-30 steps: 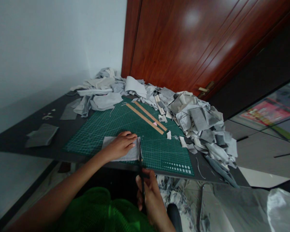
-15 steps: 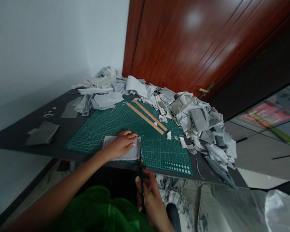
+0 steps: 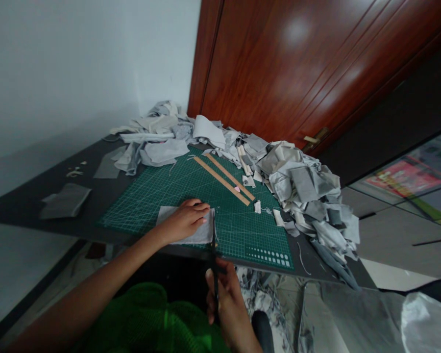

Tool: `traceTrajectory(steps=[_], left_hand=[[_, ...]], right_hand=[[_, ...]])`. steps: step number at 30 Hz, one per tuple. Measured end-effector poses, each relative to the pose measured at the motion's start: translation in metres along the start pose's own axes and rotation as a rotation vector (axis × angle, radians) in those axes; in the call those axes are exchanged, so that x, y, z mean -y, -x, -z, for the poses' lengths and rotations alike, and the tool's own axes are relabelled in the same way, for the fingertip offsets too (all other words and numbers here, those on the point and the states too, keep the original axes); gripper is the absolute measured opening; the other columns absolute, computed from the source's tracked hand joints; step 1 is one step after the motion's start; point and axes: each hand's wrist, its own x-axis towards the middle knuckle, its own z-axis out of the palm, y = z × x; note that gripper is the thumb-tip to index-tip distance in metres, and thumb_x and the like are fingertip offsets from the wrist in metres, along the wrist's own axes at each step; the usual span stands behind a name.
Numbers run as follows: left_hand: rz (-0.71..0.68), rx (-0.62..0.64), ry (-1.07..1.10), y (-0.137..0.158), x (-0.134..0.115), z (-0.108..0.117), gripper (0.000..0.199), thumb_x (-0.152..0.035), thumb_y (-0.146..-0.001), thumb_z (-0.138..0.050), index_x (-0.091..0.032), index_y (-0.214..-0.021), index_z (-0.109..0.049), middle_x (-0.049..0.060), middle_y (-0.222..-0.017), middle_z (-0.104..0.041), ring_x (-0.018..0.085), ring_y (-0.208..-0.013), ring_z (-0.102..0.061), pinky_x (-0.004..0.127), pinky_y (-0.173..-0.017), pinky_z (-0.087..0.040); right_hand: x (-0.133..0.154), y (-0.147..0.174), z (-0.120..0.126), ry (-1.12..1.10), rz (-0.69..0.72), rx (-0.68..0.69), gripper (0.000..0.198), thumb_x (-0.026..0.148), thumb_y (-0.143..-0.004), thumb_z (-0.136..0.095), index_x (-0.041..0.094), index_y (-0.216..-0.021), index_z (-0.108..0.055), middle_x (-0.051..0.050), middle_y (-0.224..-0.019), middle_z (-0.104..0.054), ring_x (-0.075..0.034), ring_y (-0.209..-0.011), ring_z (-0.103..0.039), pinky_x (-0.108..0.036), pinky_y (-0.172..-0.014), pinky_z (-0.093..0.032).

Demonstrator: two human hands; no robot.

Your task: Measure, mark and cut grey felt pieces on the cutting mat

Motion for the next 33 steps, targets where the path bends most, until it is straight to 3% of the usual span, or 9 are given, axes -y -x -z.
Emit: traceTrajectory(steps=[27, 33], left_hand=[[-0.014, -0.007, 0.004, 0.0013, 0.0003, 0.0004, 0.022, -0.021, -0.099, -0.053, -0.020, -0.117, -0.065, 0.006, -0.125, -0.065, 0.027, -0.117, -0.053, 0.044, -0.105, -0.041], [-0.005, 0.007, -0.001, 0.0006, -0.0021, 0.0027, 0.022, -0.021, -0.099, -0.052, -0.019, -0.117, -0.064, 0.006, -0.126, -0.065, 0.026, -0.117, -0.053, 0.043, -0.106, -0.041]], right_hand=[[0.0020, 0.0007, 0.0016, 0.014, 0.011, 0.001, 0.067, 0.064, -0.078, -0.076, 0.024, -0.124, -0.048, 0.011, -0.065, -0.047, -0.005, -0.043, -0.037, -0.015, -0.033, -0.033], [0.0071, -0.0029, 0.0055, -0.081, -0.041, -0.006, 0.068, 0.065, -0.070, -0.080, 0.024, -0.115, -0.051, 0.010, -0.067, -0.051, -0.004, -0.038, -0.036, -0.015, -0.030, -0.031]])
